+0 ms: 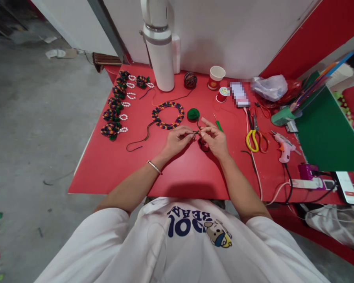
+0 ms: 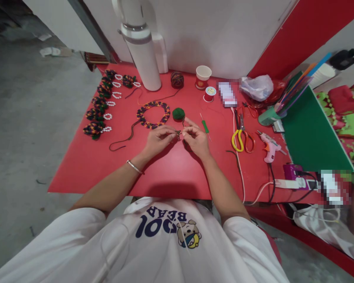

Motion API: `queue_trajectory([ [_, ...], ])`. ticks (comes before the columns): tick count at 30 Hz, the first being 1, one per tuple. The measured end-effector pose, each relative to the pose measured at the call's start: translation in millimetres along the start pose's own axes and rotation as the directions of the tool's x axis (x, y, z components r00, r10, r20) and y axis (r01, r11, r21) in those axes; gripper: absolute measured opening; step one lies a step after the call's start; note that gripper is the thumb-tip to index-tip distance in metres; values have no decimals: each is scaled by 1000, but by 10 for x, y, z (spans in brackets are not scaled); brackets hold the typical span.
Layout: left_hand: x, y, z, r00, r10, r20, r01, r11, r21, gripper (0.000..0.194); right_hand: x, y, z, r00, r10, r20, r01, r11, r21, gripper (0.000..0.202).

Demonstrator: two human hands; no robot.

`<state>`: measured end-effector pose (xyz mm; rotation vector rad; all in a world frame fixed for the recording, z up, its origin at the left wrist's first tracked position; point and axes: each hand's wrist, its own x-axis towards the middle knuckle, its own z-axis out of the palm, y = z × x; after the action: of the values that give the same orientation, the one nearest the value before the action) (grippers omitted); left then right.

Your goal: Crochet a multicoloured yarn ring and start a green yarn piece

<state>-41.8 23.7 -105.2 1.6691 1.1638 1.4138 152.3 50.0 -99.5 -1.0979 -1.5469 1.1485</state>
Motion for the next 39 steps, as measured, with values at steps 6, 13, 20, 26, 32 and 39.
queue_trajectory([
  [6, -3, -27, 0, 1000, -29, 4, 29, 999, -18, 13, -27, 6, 14, 997, 32, 64, -32, 999, -7, 19],
  [13, -6, -26, -15, 992, -126, 17, 127, 987, -95, 15, -3, 135, -7, 994, 75, 74, -78, 996, 35, 42],
  [20, -9, 40, -14, 986, -161, 37, 165, 973, -161, 20, -96, -20, 92, 972, 73, 224, -114, 977, 179, 54],
  [26, 81, 90, -72, 866, -498, 40, 422, 687, -592, 26, -60, 21, 157, 978, 209, 22, -209, 964, 165, 47],
  [32, 40, 46, -40, 974, -225, -12, 212, 933, -290, 19, -58, -122, 114, 945, 316, -78, -302, 941, 152, 57],
  [39, -116, 37, 67, 967, 217, 129, -229, 970, 80, 12, -57, -121, 117, 864, 401, 303, -493, 792, 360, 54],
])
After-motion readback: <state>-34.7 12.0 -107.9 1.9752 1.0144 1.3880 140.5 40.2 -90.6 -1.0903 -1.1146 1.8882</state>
